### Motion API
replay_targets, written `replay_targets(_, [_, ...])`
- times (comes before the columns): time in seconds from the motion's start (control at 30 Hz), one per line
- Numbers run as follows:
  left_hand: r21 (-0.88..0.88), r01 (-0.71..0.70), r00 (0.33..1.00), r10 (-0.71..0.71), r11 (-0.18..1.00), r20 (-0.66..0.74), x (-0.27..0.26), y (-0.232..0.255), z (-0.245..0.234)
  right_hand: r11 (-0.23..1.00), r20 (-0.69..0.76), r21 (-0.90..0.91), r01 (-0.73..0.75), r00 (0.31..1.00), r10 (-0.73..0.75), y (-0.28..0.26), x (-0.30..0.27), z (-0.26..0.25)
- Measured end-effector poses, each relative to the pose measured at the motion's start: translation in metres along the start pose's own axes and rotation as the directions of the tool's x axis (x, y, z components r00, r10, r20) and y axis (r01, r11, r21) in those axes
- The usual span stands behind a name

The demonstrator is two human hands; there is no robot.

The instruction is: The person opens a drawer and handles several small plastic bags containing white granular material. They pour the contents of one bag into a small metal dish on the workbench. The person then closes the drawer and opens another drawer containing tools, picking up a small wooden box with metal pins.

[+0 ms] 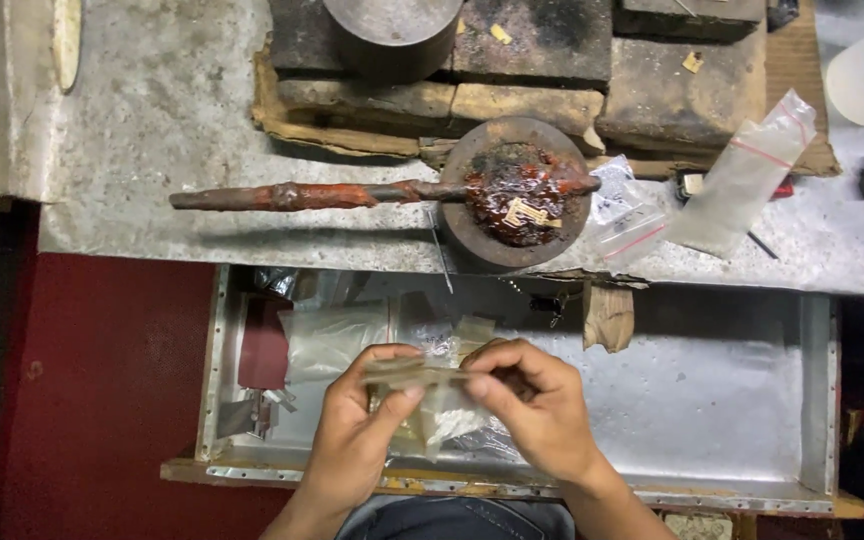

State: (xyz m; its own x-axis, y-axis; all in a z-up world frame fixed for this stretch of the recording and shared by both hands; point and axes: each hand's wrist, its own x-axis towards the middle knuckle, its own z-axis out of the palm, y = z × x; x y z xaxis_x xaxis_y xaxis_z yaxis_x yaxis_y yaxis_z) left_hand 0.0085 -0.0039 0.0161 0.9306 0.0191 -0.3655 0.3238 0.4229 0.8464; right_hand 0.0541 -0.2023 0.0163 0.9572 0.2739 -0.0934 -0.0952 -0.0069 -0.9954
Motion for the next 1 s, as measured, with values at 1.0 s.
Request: replay_targets(1.0, [-0.288, 0.181, 0.978, -0.204, 0.94, -0.05, 0.008, 0.031, -0.012, 0.961, -0.213, 0.276, 0.031, 0.977, 0.03, 0.044, 0.007, 0.006])
